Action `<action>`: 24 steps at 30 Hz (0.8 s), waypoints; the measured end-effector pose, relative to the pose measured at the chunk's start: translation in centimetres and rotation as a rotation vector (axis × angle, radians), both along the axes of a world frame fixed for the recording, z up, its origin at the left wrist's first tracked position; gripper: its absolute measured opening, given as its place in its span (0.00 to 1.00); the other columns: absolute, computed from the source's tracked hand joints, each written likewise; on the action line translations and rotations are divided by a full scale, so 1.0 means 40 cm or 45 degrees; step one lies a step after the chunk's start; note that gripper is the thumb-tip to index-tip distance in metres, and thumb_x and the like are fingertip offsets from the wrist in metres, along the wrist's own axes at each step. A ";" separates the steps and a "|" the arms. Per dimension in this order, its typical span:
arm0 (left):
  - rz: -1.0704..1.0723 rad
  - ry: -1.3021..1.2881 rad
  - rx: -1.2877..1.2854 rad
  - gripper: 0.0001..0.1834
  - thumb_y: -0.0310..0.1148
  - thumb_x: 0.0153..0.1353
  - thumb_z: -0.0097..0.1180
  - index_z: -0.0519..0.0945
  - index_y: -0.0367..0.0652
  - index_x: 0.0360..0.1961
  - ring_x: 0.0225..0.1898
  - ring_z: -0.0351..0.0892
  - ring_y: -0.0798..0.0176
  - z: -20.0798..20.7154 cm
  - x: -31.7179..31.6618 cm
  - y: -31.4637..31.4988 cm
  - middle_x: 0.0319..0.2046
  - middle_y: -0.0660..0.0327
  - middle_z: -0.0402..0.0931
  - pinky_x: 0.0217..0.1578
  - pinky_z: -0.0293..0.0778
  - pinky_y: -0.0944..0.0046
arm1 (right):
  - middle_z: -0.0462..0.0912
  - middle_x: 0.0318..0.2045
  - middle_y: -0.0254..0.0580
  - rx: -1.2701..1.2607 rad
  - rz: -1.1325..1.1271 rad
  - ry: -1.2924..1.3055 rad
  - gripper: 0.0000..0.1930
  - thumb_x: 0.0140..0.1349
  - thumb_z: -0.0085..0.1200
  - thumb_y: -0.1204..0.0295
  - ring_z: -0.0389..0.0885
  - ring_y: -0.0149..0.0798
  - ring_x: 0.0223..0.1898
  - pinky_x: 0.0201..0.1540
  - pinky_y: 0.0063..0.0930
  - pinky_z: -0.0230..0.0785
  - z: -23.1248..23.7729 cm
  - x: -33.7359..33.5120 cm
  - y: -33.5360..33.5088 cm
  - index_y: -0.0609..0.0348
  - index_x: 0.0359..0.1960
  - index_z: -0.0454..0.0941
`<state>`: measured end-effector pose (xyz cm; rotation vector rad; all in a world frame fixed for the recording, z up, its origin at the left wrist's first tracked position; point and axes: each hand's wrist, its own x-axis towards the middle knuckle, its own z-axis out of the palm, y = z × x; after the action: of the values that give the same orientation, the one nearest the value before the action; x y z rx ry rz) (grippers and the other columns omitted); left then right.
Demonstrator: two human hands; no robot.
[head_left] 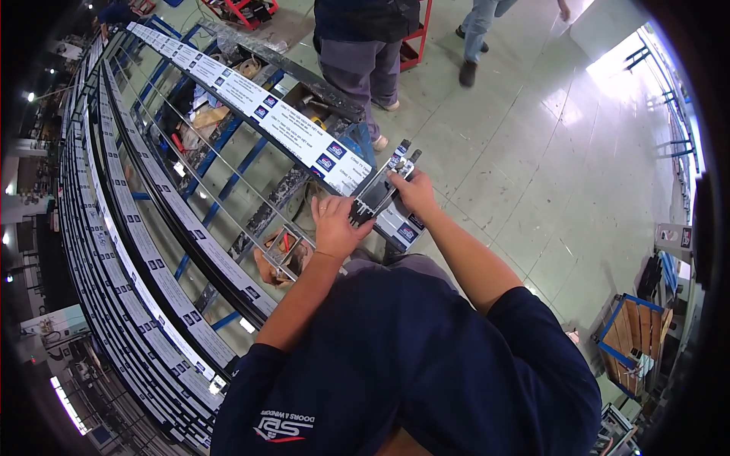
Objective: Assembling and inspecting long metal frame components with a colleague on a fabrication floor.
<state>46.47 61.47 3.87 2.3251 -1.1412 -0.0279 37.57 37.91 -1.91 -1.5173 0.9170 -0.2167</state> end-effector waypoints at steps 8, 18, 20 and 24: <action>-0.048 -0.012 -0.037 0.35 0.53 0.53 0.85 0.88 0.45 0.56 0.65 0.78 0.47 -0.013 0.020 0.003 0.51 0.58 0.83 0.83 0.51 0.25 | 0.94 0.39 0.34 0.007 -0.019 0.003 0.20 0.73 0.73 0.56 0.87 0.29 0.38 0.46 0.32 0.80 -0.015 0.011 -0.001 0.63 0.51 0.91; -0.103 0.007 -0.113 0.36 0.57 0.51 0.85 0.88 0.47 0.55 0.64 0.78 0.46 -0.048 0.042 0.033 0.49 0.59 0.82 0.82 0.51 0.22 | 0.94 0.41 0.34 0.073 -0.035 0.082 0.19 0.72 0.75 0.57 0.86 0.30 0.38 0.43 0.29 0.77 -0.034 0.004 -0.008 0.60 0.52 0.91; -0.085 -0.030 -0.159 0.37 0.58 0.51 0.85 0.88 0.48 0.56 0.64 0.78 0.46 -0.060 0.048 0.041 0.49 0.60 0.82 0.81 0.51 0.22 | 0.94 0.41 0.34 0.214 -0.071 0.032 0.19 0.72 0.75 0.58 0.86 0.29 0.37 0.43 0.28 0.77 -0.026 0.009 -0.005 0.61 0.53 0.92; -0.081 -0.010 -0.168 0.36 0.57 0.52 0.85 0.88 0.48 0.56 0.65 0.78 0.47 -0.070 0.037 0.056 0.50 0.60 0.82 0.81 0.51 0.21 | 0.94 0.41 0.34 0.237 -0.018 0.064 0.20 0.72 0.76 0.57 0.87 0.30 0.38 0.44 0.27 0.78 -0.007 0.001 -0.018 0.62 0.52 0.92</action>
<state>47.95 63.72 1.06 2.1749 -1.1846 0.0326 37.60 37.20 -2.19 -1.3495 0.9610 -0.1005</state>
